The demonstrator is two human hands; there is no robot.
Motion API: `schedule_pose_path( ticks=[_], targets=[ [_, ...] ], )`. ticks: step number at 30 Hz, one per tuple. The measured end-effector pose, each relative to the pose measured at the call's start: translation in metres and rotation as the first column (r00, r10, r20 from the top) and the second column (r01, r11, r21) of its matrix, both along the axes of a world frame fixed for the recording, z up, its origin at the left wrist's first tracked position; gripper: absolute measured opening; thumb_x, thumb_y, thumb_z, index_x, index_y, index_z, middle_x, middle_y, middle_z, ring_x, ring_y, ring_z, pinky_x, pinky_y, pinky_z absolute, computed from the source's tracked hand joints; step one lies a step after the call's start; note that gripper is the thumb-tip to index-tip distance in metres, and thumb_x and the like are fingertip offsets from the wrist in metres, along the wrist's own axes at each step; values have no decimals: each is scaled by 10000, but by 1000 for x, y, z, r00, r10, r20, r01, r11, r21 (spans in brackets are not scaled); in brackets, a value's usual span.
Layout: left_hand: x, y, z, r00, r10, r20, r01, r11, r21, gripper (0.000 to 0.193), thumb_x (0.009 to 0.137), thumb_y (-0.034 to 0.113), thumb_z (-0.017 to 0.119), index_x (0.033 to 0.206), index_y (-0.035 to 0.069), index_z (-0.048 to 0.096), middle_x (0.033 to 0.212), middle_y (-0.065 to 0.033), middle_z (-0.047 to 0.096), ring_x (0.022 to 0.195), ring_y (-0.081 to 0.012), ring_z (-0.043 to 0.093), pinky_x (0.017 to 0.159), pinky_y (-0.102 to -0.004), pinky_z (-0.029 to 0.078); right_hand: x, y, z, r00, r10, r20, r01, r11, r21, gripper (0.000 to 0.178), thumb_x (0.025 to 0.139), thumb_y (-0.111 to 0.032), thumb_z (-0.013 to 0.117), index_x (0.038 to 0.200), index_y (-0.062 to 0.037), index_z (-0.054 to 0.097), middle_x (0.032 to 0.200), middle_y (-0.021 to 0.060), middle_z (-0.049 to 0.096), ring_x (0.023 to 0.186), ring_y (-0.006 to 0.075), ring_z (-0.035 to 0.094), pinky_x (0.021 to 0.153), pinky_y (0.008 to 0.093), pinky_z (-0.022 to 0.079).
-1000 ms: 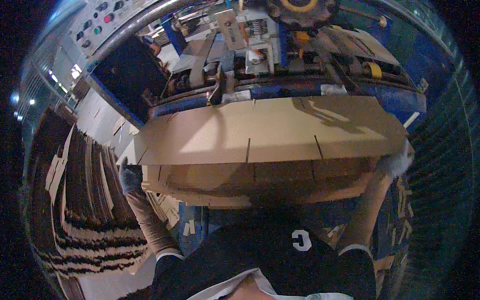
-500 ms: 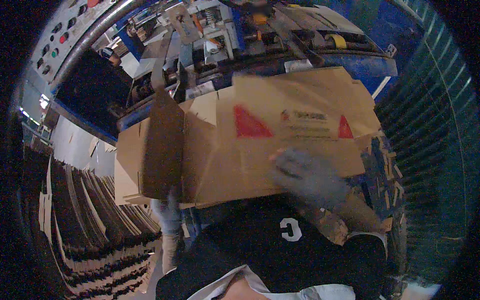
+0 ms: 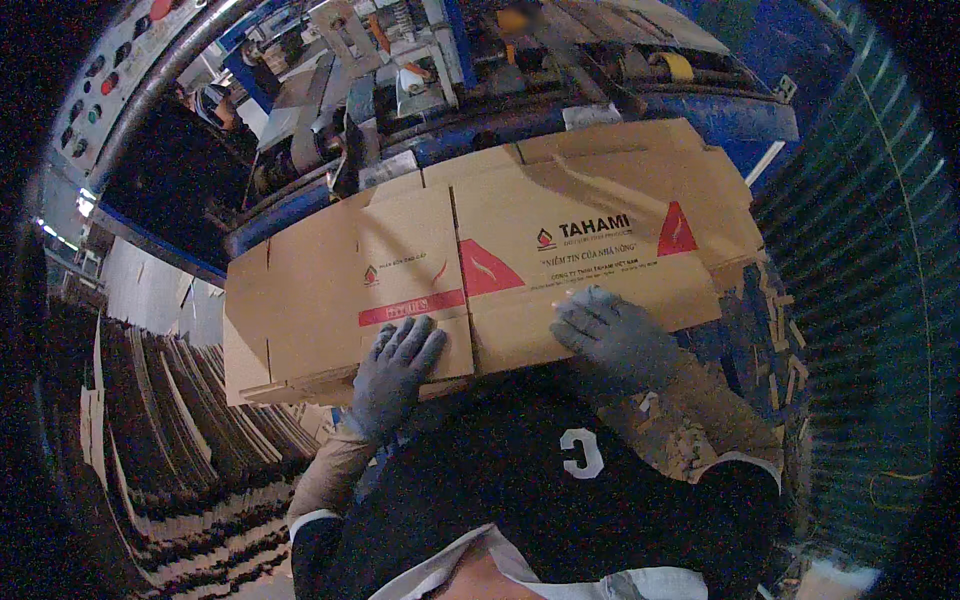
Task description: The person folds flat cardboard sheets into boxes at a machine station, aligning flaps and pressing them into shape. A coworker occasionally assists by applying tape to seal the boxes. The person repeatedly picks new sheets, folds them, and places finished boxes aside.
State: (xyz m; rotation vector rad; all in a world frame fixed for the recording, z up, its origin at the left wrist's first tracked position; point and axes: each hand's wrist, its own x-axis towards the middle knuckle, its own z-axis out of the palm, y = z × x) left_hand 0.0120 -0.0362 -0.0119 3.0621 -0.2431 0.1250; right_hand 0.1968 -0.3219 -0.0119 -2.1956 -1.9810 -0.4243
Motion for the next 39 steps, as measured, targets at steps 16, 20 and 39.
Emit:
schedule_pose_path(
  ticks=[16,20,39],
  targets=[
    [140,103,-16,867,88,490,6,982,-188,473,867,72,473,1338,42,465,1380,-200,455,1288,-363,434,1072,-462,360,159,92,0,999,18,33,-19,1000,15,494,818,-395,645,1188,-74,580,1232,127,584,1123,349,556,885,429,466],
    [174,115,-21,828,85,555,-23,993,-117,530,860,83,489,1382,50,401,1393,-198,430,1282,-362,426,1085,-466,327,193,110,-10,996,-93,-17,93,996,-4,635,831,-536,593,1278,-86,557,1283,167,555,1224,398,477,1006,490,391],
    [238,84,-46,612,392,687,-253,920,-300,741,717,164,600,1387,-23,344,1411,-236,381,1332,-414,339,1102,-553,236,336,181,-75,961,-260,95,252,964,88,426,950,-347,521,1212,-16,582,1230,178,594,1130,320,546,971,400,429]
  ],
)
